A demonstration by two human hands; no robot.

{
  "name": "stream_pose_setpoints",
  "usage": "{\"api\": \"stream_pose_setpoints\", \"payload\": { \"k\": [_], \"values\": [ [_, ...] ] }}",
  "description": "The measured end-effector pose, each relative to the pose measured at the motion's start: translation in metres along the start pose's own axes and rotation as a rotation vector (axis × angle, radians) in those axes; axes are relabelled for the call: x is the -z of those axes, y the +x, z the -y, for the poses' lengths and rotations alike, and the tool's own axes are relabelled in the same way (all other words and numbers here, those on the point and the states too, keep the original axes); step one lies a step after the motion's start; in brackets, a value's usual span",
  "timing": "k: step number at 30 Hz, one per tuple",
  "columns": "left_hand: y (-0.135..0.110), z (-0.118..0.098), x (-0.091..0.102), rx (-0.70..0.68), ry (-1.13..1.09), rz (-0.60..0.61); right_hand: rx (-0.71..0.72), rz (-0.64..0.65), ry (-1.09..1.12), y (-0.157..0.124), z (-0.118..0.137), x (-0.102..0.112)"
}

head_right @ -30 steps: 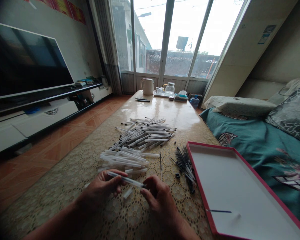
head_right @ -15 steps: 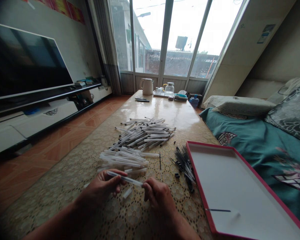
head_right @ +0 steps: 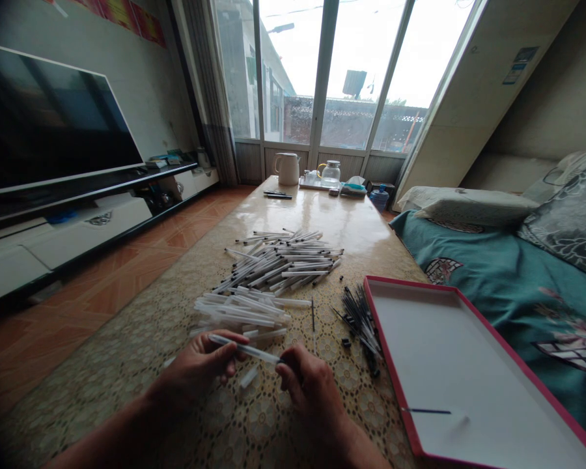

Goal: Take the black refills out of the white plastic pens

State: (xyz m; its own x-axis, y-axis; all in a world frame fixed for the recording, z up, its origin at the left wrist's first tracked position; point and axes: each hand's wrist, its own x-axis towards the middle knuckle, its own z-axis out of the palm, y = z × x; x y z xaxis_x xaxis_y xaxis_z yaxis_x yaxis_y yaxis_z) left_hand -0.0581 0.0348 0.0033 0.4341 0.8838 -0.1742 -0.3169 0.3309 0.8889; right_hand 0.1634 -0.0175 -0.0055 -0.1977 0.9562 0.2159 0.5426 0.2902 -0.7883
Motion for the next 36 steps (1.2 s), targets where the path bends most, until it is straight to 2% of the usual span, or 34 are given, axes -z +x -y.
{"api": "stream_pose_setpoints", "payload": {
  "k": [2, 5, 9, 13, 21, 26, 29, 32, 36],
  "values": [
    [0.001, 0.0, 0.001, -0.002, -0.002, 0.0, -0.025, 0.018, 0.026, 0.0, 0.001, 0.0],
    [0.001, 0.001, 0.001, 0.002, 0.006, -0.001, 0.01, 0.05, 0.038, 0.001, 0.0, 0.001],
    [0.001, 0.002, 0.001, 0.003, 0.009, -0.003, 0.053, 0.012, 0.034, 0.002, 0.0, 0.001],
    [0.001, 0.001, 0.0, 0.002, 0.001, -0.016, 0.007, -0.027, 0.078, 0.002, 0.002, 0.001],
    [0.001, 0.001, 0.002, 0.003, 0.008, -0.007, -0.067, -0.002, 0.223, 0.002, 0.007, 0.004],
    [0.003, 0.003, 0.006, -0.005, -0.01, -0.033, -0.103, -0.091, 0.282, 0.001, 0.004, 0.009],
    [0.002, 0.003, 0.005, -0.004, -0.01, -0.026, -0.128, -0.035, 0.33, 0.001, 0.005, 0.009],
    [0.002, 0.001, 0.003, -0.001, -0.008, -0.012, -0.112, 0.005, 0.266, 0.002, 0.008, 0.005],
    [0.001, 0.001, 0.001, 0.0, -0.016, -0.007, -0.077, -0.003, 0.171, 0.002, 0.01, 0.002]
  ]
}}
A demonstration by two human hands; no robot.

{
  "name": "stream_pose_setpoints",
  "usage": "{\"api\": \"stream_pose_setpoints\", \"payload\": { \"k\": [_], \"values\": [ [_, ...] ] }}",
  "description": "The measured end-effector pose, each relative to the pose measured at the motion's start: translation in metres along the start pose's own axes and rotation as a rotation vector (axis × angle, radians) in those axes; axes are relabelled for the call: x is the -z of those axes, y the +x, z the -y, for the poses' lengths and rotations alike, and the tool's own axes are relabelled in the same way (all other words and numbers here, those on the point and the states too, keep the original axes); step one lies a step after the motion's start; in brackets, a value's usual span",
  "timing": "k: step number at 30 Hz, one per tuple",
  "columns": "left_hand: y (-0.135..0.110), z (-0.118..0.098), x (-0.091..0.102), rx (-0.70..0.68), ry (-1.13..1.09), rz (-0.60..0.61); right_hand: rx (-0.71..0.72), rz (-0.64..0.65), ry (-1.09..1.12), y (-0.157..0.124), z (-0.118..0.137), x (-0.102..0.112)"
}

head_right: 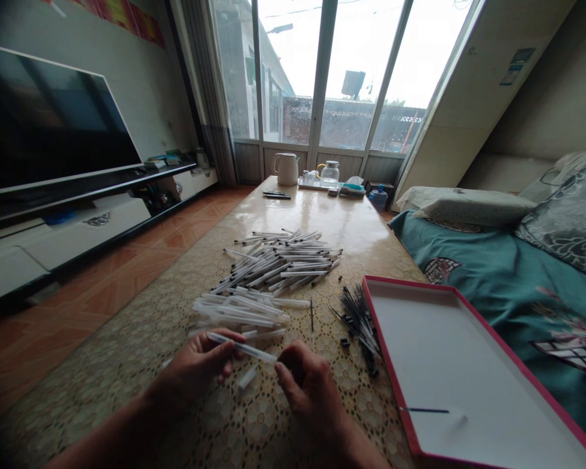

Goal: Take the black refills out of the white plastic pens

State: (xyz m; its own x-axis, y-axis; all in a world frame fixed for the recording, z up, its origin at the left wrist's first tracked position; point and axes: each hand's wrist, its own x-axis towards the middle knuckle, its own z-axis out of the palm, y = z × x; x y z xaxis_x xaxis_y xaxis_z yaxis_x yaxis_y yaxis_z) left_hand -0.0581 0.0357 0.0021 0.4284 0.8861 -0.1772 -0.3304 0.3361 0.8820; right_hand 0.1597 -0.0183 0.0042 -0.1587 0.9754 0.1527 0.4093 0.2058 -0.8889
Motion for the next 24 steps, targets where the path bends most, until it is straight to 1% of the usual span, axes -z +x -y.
{"api": "stream_pose_setpoints", "payload": {
  "k": [3, 6, 8, 12, 14, 16, 18, 20, 21, 22, 24],
  "values": [
    [0.0, 0.0, 0.0, -0.007, -0.004, -0.017, 0.004, -0.011, -0.024, 0.001, 0.0, 0.002],
    [0.0, -0.004, 0.003, -0.041, -0.037, -0.062, 0.007, -0.077, -0.093, 0.003, -0.002, 0.014],
    [-0.001, -0.008, 0.005, -0.07, -0.075, -0.097, 0.006, -0.154, -0.141, 0.007, -0.005, 0.029],
    [-0.004, -0.015, 0.009, -0.119, -0.112, -0.165, -0.013, -0.294, -0.188, 0.014, -0.014, 0.069],
    [-0.006, -0.016, 0.008, -0.142, -0.063, -0.177, -0.046, -0.415, -0.305, 0.016, -0.018, 0.087],
    [-0.008, -0.016, 0.005, -0.161, 0.063, -0.152, -0.12, -0.57, -0.513, 0.015, -0.019, 0.098],
    [-0.01, -0.016, 0.001, -0.162, 0.277, -0.106, -0.248, -0.69, -0.754, 0.014, -0.018, 0.103],
    [-0.013, -0.016, -0.003, -0.199, 0.542, -0.084, -0.369, -0.722, -0.945, 0.012, -0.015, 0.103],
    [-0.014, -0.017, -0.005, -0.242, 0.668, -0.095, -0.399, -0.715, -1.007, 0.012, -0.013, 0.102],
    [-0.014, -0.017, -0.006, -0.299, 0.773, -0.124, -0.4, -0.705, -1.047, 0.011, -0.011, 0.101],
    [-0.015, -0.018, -0.006, -0.418, 0.899, -0.209, -0.352, -0.697, -1.081, 0.011, -0.009, 0.098]
  ]
}}
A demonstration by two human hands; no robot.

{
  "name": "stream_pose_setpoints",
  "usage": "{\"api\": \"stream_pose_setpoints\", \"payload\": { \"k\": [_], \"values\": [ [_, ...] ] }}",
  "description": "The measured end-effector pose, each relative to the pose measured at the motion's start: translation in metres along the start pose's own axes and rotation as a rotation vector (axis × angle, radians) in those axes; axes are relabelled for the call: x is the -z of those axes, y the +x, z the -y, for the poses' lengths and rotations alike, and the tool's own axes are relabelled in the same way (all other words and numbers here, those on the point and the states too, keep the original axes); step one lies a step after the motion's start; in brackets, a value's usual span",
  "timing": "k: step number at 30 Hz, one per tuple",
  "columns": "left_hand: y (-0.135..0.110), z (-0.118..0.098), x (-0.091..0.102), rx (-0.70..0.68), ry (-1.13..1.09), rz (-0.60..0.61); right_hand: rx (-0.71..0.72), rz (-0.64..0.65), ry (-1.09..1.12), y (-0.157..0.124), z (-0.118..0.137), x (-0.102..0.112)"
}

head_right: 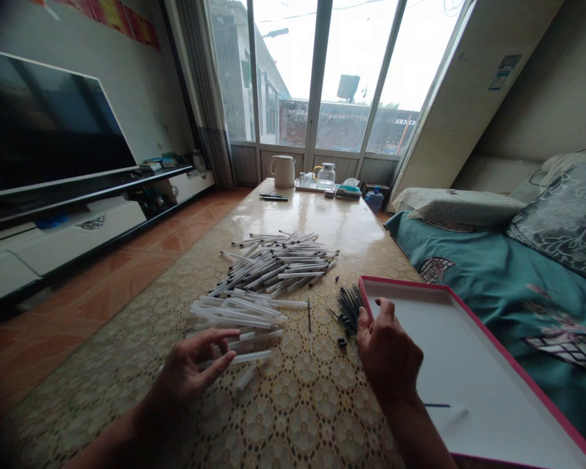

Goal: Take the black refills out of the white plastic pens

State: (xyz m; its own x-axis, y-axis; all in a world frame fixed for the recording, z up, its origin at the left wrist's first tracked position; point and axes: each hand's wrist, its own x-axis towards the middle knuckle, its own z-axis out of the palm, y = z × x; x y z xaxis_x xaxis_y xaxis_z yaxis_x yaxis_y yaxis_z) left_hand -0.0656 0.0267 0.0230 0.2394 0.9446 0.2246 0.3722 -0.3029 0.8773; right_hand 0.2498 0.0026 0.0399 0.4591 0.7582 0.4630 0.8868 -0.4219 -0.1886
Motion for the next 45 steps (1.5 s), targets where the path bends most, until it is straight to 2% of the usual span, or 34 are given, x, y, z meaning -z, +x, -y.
{"api": "stream_pose_setpoints", "payload": {
  "k": [3, 5, 9, 11, 13, 16, 23, 31, 35, 40, 43, 45],
  "values": [
    [0.0, 0.003, 0.002, -0.038, 0.084, -0.149, 0.062, 0.0, 0.092, -0.002, 0.005, -0.002],
    [-0.001, 0.005, 0.003, -0.046, 0.119, -0.198, 0.124, 0.086, 0.259, -0.007, 0.013, -0.004],
    [-0.001, 0.008, 0.001, -0.079, 0.149, -0.185, 0.279, 0.365, 0.598, -0.023, 0.041, -0.005],
    [-0.002, 0.009, -0.001, -0.098, 0.143, -0.179, 0.326, 0.47, 0.625, -0.028, 0.056, -0.008],
    [-0.002, 0.009, -0.002, -0.111, 0.138, -0.175, 0.406, 0.516, 0.553, -0.026, 0.068, -0.015],
    [-0.001, 0.01, -0.002, -0.128, 0.165, -0.147, 0.455, 0.46, 0.401, -0.008, 0.078, -0.031],
    [-0.001, 0.013, -0.001, -0.186, 0.21, -0.122, 0.46, 0.27, 0.259, 0.052, 0.095, -0.065],
    [-0.002, 0.014, -0.003, -0.227, 0.254, -0.07, 0.555, 0.223, 0.168, 0.065, 0.103, -0.086],
    [-0.003, 0.012, -0.003, -0.259, 0.282, -0.081, 0.6, 0.201, 0.168, 0.053, 0.098, -0.072],
    [-0.006, 0.013, -0.005, -0.3, 0.269, -0.073, 0.675, 0.234, 0.239, -0.001, 0.085, -0.031],
    [-0.008, 0.014, -0.007, -0.374, 0.297, -0.025, 0.724, 0.447, 0.461, -0.04, 0.077, -0.008],
    [-0.009, 0.014, -0.01, -0.497, 0.383, 0.024, 0.762, 0.584, 0.54, -0.06, 0.074, 0.002]
  ]
}}
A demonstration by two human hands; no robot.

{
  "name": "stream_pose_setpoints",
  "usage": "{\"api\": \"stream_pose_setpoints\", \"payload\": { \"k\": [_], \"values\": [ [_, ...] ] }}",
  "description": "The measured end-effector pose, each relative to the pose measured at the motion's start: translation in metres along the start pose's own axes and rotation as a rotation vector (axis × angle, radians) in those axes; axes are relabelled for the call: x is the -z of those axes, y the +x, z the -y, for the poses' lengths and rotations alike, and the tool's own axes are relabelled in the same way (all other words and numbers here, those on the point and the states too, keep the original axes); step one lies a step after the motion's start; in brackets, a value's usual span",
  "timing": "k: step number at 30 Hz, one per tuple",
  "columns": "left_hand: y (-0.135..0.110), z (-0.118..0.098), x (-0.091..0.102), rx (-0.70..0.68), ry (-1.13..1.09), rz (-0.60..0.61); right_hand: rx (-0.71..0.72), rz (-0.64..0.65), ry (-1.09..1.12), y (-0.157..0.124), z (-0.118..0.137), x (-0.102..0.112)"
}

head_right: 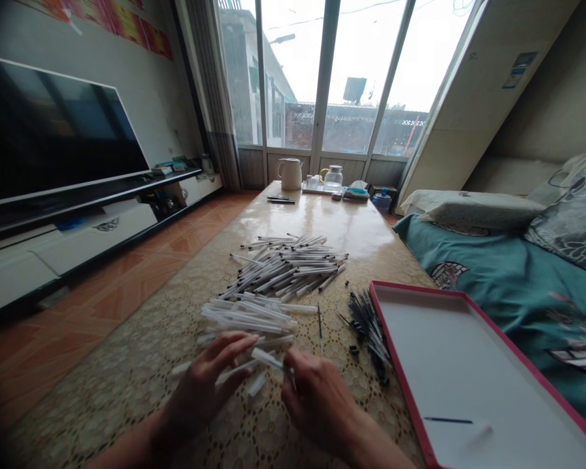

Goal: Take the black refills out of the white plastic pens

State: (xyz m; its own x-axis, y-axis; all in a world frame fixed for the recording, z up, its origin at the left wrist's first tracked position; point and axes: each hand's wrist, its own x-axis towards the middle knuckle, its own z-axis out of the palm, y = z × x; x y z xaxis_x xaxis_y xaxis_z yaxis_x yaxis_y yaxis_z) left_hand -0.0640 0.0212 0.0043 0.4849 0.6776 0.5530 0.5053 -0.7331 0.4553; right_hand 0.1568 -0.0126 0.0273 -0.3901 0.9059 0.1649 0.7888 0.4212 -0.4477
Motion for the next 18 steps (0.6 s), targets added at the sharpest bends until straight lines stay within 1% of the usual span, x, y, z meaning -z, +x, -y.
{"api": "stream_pose_setpoints", "payload": {
  "k": [2, 4, 7, 11, 14, 16, 18],
  "values": [
    [0.001, -0.002, -0.002, -0.15, 0.078, 0.054, -0.009, 0.058, 0.079, -0.01, 0.008, -0.006],
    [0.003, -0.005, -0.004, -0.247, 0.129, 0.111, -0.03, 0.076, 0.136, -0.014, 0.01, -0.009],
    [0.005, -0.009, -0.004, -0.297, 0.186, 0.164, -0.053, 0.115, 0.196, -0.014, 0.009, -0.007],
    [0.004, -0.011, -0.002, -0.376, 0.229, 0.225, -0.083, 0.308, 0.298, -0.012, 0.011, 0.01],
    [0.003, -0.013, 0.0, -0.425, 0.24, 0.223, -0.092, 0.42, 0.36, -0.012, 0.015, 0.018],
    [0.002, -0.015, 0.0, -0.439, 0.259, 0.216, -0.105, 0.43, 0.348, -0.014, 0.016, 0.018],
    [0.003, -0.016, 0.002, -0.463, 0.285, 0.22, -0.107, 0.422, 0.303, -0.016, 0.014, 0.012]
  ]
}}
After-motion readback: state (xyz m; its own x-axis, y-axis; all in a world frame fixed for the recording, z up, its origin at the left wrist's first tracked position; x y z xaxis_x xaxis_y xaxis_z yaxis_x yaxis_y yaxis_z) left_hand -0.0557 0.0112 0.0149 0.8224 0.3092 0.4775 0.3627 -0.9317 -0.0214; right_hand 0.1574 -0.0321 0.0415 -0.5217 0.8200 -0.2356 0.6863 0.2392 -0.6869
